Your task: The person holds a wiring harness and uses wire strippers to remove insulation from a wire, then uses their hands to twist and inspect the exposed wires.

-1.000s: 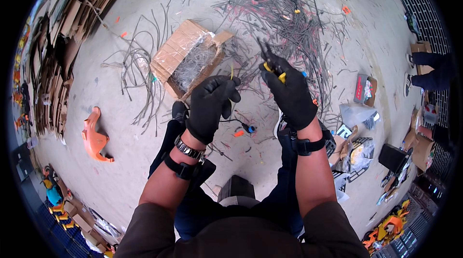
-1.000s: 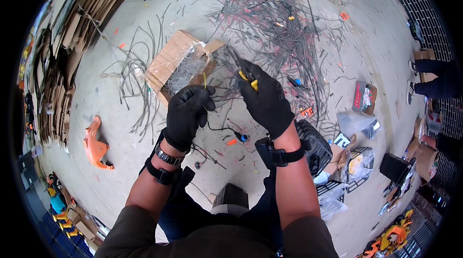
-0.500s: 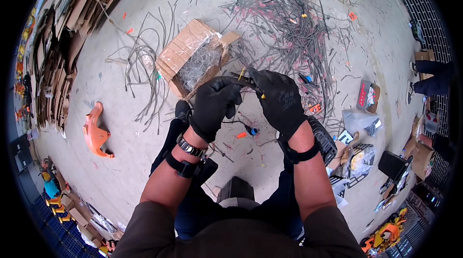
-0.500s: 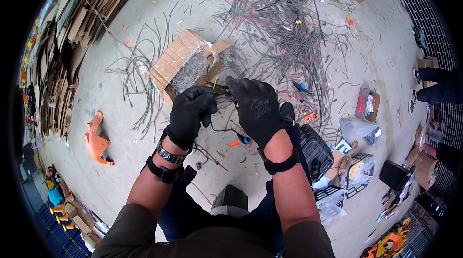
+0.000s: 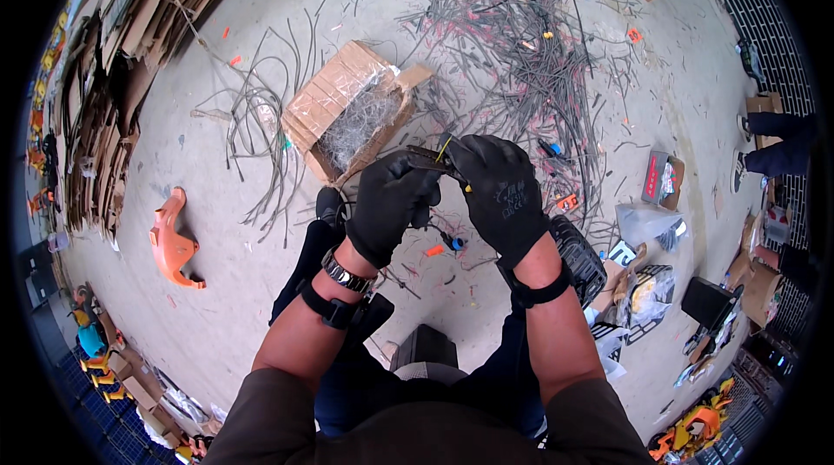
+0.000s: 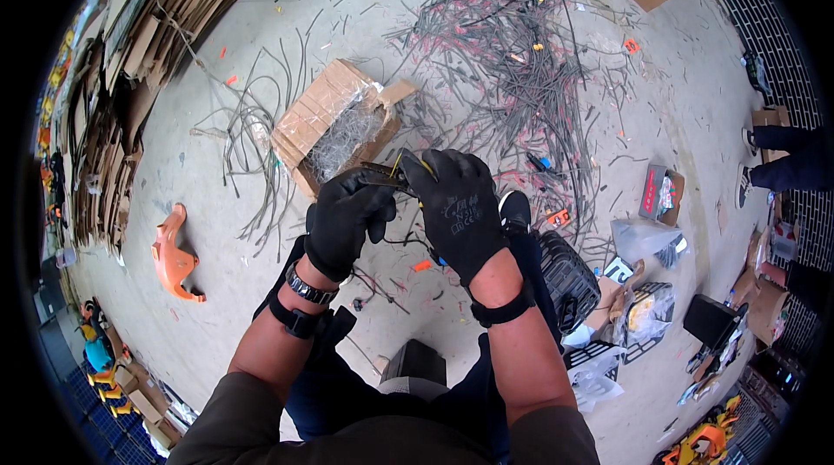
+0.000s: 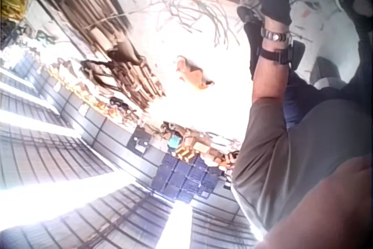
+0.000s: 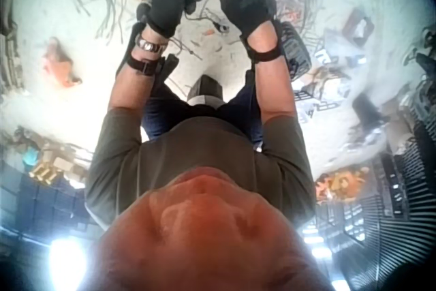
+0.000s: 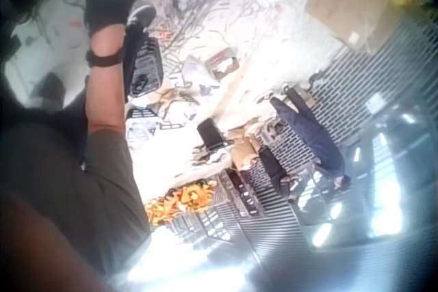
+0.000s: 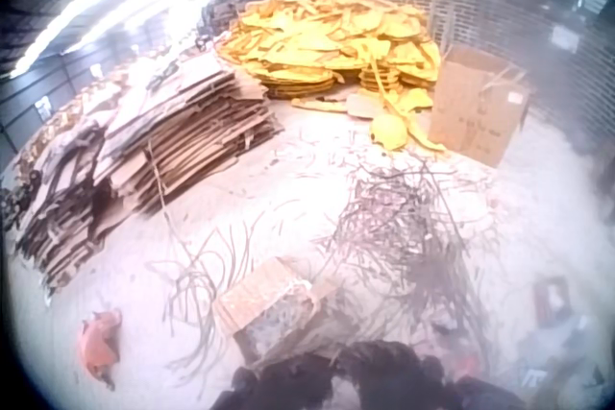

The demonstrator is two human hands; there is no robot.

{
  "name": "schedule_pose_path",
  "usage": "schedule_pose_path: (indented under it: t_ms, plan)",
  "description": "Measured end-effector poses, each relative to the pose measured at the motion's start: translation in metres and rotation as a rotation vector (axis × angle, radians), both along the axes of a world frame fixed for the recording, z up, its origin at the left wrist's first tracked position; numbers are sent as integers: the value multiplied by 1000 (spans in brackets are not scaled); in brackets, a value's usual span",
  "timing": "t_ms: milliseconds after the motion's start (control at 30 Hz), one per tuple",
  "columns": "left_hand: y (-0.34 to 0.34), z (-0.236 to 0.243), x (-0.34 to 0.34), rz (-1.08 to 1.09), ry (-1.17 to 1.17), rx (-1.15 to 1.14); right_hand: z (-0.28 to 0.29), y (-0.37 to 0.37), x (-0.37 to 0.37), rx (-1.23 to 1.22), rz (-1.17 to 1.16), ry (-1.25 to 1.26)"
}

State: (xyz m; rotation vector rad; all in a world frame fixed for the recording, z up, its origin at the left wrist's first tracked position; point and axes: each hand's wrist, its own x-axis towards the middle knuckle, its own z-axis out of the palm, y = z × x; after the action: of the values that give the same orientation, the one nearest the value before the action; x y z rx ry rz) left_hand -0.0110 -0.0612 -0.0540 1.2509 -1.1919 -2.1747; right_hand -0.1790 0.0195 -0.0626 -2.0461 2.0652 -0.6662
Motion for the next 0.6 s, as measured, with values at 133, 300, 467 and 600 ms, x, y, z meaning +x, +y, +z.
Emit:
schedule_pose_path:
  t_ms: [133, 300, 467, 600]
  plan:
    - [0, 1, -1, 18, -9, 21, -1, 0, 0, 10, 8, -3]
    - [-2, 3, 0, 2, -27, 51, 2, 1, 1, 40, -1, 3]
    - [-2, 7, 0, -4, -14, 53, -2, 1, 2, 76, -26, 3]
    - [-3, 7, 0, -10, -16, 61, 1, 1, 2, 147, -43, 5]
